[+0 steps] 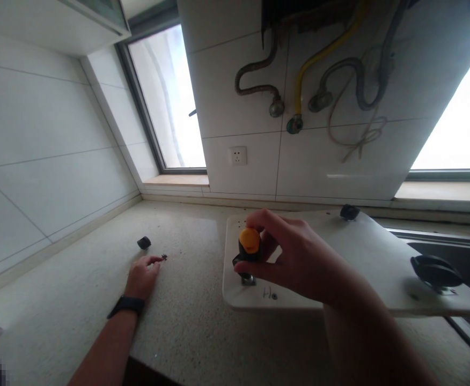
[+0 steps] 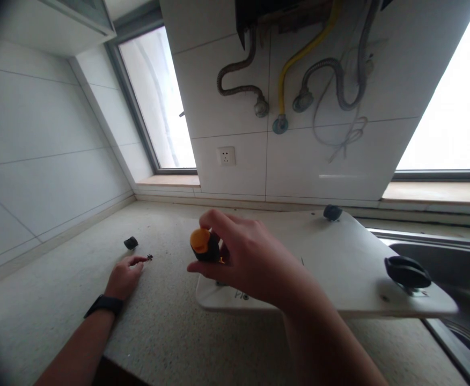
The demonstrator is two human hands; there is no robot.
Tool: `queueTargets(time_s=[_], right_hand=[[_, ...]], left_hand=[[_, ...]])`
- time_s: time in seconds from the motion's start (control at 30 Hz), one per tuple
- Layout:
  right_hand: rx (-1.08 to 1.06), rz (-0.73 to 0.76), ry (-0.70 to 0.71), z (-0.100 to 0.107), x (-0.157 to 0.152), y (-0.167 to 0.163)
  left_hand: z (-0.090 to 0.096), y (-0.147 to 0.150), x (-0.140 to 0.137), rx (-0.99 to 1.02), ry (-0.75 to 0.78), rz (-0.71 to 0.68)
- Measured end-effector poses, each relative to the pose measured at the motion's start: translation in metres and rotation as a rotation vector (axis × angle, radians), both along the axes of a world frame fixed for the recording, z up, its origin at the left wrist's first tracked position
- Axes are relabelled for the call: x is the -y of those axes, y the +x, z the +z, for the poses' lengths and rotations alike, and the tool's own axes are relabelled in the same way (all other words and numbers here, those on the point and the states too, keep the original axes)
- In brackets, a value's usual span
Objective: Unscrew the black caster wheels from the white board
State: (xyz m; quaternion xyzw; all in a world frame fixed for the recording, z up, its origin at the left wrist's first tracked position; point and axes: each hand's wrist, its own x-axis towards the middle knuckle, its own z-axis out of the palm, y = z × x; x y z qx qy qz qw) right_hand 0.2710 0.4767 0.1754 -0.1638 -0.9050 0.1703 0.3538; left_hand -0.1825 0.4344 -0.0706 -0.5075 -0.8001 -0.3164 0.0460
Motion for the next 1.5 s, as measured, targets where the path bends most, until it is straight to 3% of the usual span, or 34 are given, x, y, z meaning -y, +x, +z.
queueTargets(time_s=[0.3,0.43,0.77,1.07,1.2,1.37,1.5], right_hand=[[0.004,0.049,0.103,0.001,-0.001,0.007],[0.004,0.03,0.067,0.001,-0.001,0.005],[-0.102,-0.242,-0.008,-0.009,-0.009,-0.012],[-0.151,-0.18,-0.163,-0.011,-0.013,-0.012],[-0.134,-0.043,-0.307,-0.01,-0.012,-0.007],[-0.101,0.025,-0.262,-0.012,-0.012,-0.008],[-0.112,-0.034,-0.232,-0.013,-0.014,-0.012]], left_hand=[[0.0,0.0,0.0,-0.005,-0.003,-0.001],[0.0,0.0,0.0,-0.002,-0.002,-0.006],[0.001,0.001,0.0,-0.018,0.015,-0.009],[0.004,0.006,0.002,-0.082,0.06,-0.013],[0.007,0.011,0.004,-0.13,0.103,-0.033],[0.02,0.033,0.01,-0.19,0.182,-0.08],[0.046,0.081,0.014,-0.177,0.265,-0.243]])
